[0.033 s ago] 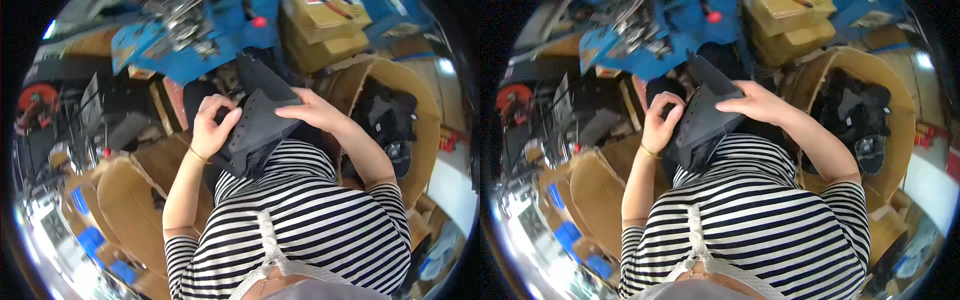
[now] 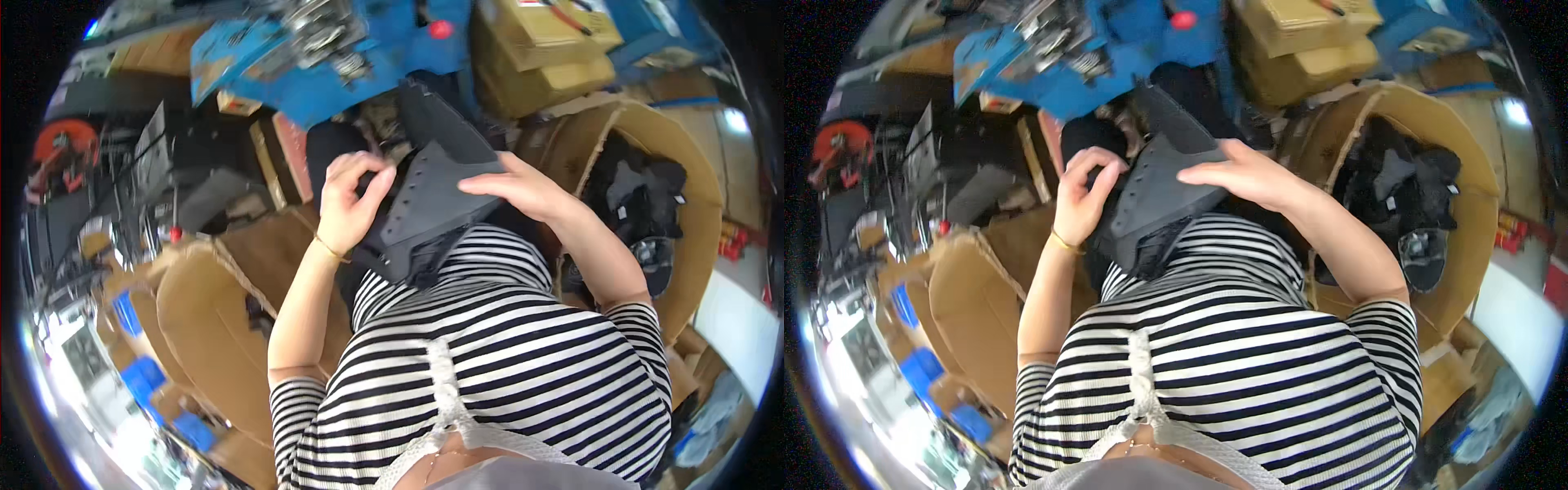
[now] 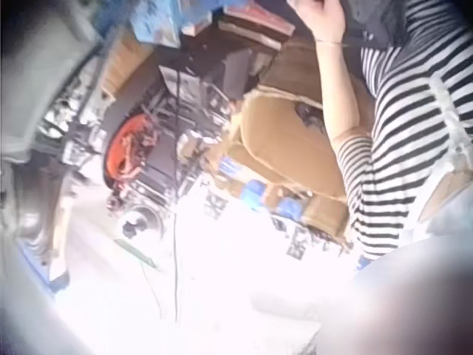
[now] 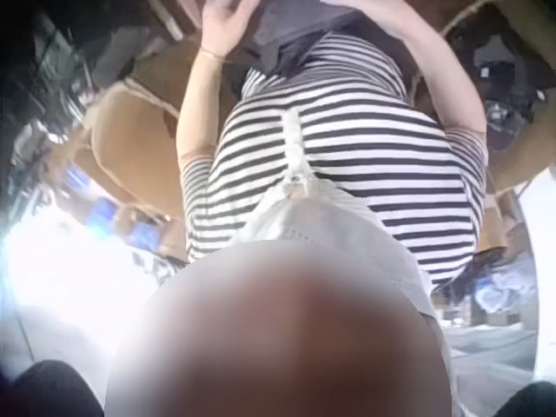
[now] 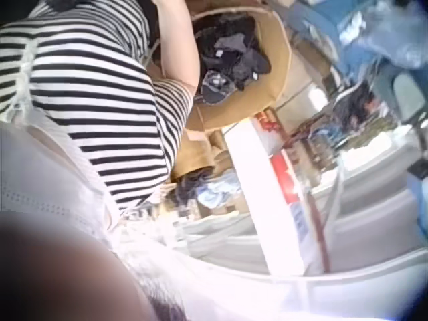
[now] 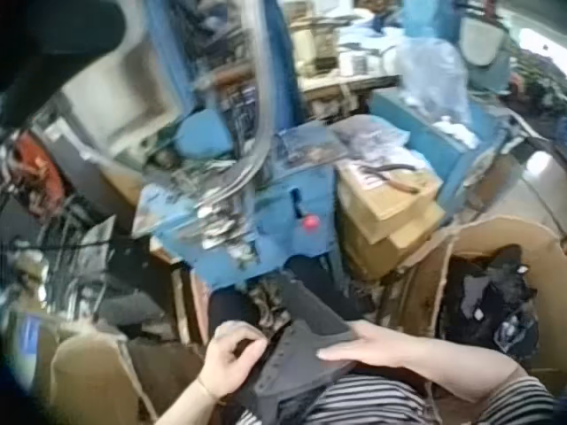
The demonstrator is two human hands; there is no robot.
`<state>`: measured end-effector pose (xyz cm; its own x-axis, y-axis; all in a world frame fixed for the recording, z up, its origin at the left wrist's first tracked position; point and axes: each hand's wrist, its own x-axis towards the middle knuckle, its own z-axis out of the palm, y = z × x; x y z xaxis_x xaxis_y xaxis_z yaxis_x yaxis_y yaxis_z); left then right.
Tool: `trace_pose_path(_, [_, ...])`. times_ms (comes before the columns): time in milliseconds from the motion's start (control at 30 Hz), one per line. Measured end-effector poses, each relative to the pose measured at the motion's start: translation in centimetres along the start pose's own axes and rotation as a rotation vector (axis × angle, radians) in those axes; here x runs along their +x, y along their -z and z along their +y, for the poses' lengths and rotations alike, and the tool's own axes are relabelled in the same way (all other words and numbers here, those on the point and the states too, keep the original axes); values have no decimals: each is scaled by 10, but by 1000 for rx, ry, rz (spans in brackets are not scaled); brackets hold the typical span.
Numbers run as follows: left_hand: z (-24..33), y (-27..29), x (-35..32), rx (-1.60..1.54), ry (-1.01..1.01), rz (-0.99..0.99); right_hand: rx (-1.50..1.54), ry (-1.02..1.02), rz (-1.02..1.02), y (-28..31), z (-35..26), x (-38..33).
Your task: Inspecting, adjusting, and aligning a leather shoe upper component at an industrial assembly workstation.
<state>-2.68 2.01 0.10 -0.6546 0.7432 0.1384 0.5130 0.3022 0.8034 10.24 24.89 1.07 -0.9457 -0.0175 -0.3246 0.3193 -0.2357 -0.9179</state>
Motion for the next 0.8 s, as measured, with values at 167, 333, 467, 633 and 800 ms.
trace_pose_path(167, [-26, 3, -28, -314, 45, 66, 603, -187, 129, -17, 11, 21])
trace_pose_path(333, [-13, -10, -54, -76, -153, 8, 702, -136, 300, -20, 35, 4])
trace_pose_path(467, [-4, 1, -74, -150, -224, -144, 678, -107, 409, -27, 37, -2])
trace_pose_path(633, [27, 7, -68, -149, 142, 19, 677, -63, 435, -43, 31, 0])
trace_pose_path(800, [50, 20, -54, 44, 101, 55, 684, 1, 439, -55, 16, 3])
